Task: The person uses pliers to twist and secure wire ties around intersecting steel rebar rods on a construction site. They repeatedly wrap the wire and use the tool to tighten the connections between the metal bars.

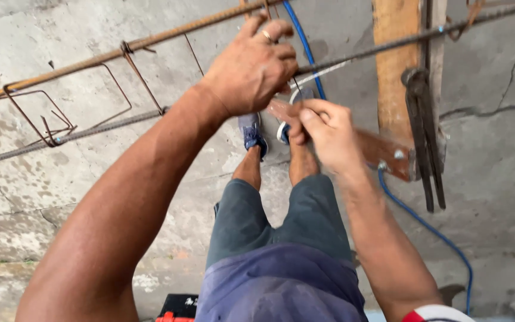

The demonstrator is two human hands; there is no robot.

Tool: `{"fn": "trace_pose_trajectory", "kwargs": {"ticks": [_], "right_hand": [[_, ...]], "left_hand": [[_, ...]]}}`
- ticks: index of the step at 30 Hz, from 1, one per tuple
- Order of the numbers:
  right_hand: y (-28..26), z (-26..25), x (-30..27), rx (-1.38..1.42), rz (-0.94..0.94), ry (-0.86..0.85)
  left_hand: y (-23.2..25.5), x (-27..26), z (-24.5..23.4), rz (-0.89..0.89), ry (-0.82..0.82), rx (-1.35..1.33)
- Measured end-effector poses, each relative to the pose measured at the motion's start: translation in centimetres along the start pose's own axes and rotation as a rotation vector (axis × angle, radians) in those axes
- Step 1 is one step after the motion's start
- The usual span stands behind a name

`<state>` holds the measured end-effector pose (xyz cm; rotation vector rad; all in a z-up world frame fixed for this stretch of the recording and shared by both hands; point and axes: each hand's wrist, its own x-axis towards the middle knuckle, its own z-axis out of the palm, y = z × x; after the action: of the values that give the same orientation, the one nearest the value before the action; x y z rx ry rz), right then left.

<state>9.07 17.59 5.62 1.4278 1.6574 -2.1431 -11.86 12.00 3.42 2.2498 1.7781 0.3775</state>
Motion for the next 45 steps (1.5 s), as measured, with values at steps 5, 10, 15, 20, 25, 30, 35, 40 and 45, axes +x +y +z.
{"fn": "trace_pose_trajectory", "kwargs": {"ticks": [5,10,15,20,25,30,35,40,45], "right_hand": [[1.5,8.0,-0.9,0.275,-0.044,0.295],[3.2,12.6,0.5,0.579,-0.246,0.581],[2.8,14.1,2.0,0.592,-0.34,0.632],[2.0,13.5,0.9,0.571,-0.295,0.559],[4.7,9.9,0.4,0.527,-0.344,0.197],[4.7,3.2,-5.0,0.215,-0.295,0.186],[1.4,-6.3,-10.6,-0.608,-0.654,0.601],[4.8,-15.1,-12.1,-1.076,-0.555,0.658],[7.7,-16.1,-14.3,-1.096,-0.381,0.579]], "left_hand": [[-0.7,0.8,-0.7,0.064,0.03,-0.101],[-1.7,1.0,-0.2,0.141,-0.091,-0.237],[-1.7,1.4,-0.3,0.167,-0.052,-0.239],[-1.6,1.2,-0.5,0.14,-0.072,-0.196],[-2.1,1.1,0.3,0.187,0.063,-0.172],[-1.9,1.1,-0.7,0.173,0.025,-0.294],[-1.9,1.3,-1.2,0.101,-0.088,-0.308],[-1.8,1.3,-1.1,0.2,-0.014,-0.197],[-0.8,1.4,-1.9,0.179,-0.048,-0.229]]}}
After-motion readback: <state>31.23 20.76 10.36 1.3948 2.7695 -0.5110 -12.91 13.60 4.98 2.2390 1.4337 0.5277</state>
